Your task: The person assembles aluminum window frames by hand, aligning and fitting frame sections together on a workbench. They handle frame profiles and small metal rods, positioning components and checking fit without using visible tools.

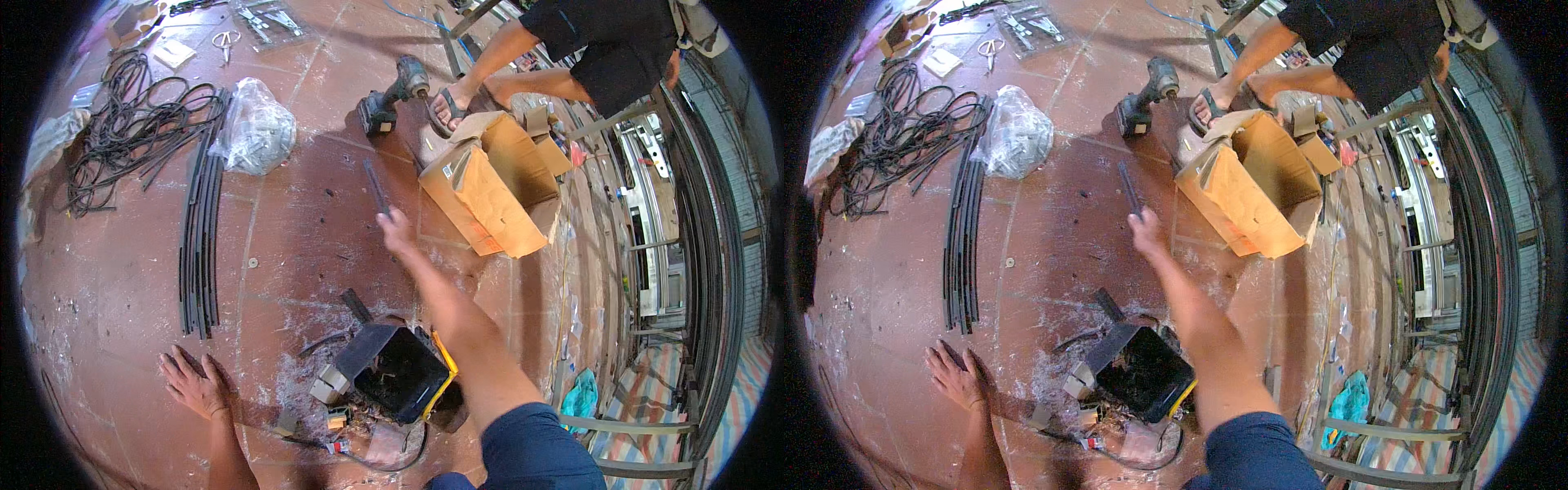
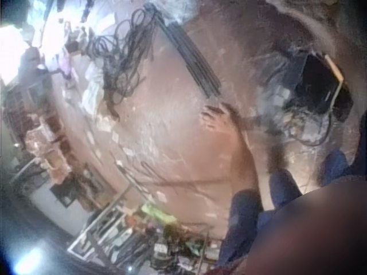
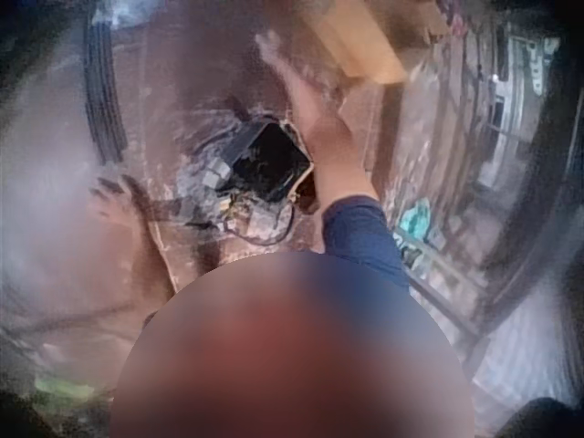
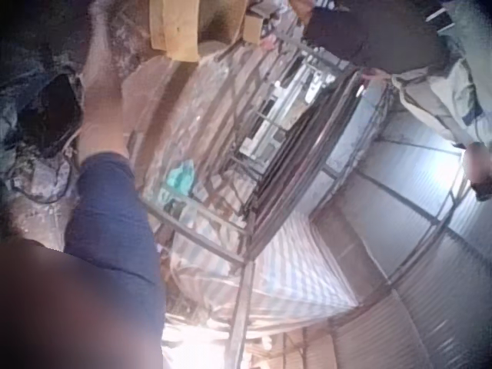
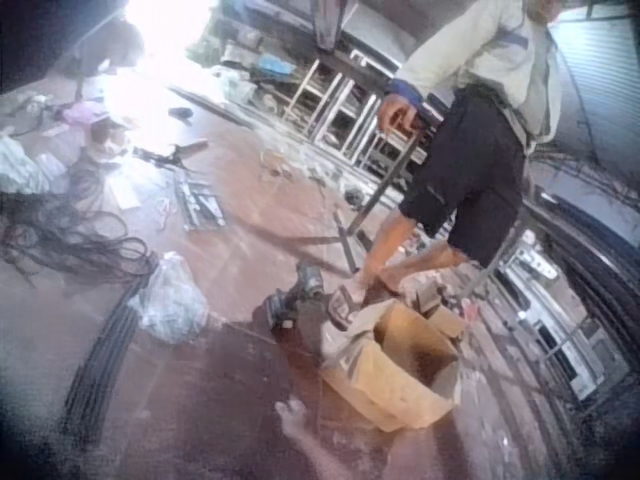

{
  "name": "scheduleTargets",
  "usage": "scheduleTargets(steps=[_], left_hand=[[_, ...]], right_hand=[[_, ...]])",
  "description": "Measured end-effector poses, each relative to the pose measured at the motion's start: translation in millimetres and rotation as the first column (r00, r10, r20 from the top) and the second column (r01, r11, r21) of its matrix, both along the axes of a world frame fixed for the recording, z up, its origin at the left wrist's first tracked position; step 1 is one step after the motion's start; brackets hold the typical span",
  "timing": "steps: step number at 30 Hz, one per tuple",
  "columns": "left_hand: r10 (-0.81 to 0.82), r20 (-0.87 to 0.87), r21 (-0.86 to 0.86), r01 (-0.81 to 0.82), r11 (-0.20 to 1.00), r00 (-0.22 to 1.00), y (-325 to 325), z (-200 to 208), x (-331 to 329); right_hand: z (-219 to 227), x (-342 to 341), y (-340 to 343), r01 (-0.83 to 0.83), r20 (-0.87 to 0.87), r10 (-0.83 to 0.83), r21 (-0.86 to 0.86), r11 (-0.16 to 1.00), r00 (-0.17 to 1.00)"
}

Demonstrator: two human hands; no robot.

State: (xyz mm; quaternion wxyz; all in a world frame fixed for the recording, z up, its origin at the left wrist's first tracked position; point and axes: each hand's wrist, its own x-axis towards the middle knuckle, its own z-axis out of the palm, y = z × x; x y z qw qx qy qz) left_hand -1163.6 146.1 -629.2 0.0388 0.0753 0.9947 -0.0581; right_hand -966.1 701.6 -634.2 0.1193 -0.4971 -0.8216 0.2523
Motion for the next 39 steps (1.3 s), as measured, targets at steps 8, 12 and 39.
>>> scheduleTargets(steps=[8,12,39], left_hand=[[-0.012,-0.056,0.078,0.017,0.997,0.998,-2.2,-0.8,2.8],[0.028,0.030,-0.004,-0.028,1.000,0.999,6.3,17.1,0.8],[0.022,0.021,0.033,-0.023,0.999,1.000,20.5,33.8,10.4]], right_hand=[[189.2,142.8,-19.7,0.067,-0.200,-0.062,0.018,0.998,0.978],[253.3,143.9,26.1,0.286,-0.355,-0.255,0.038,0.957,0.900],[150.6,193.8,-53.0,-0.027,0.222,-0.188,0.710,0.703,0.957]])
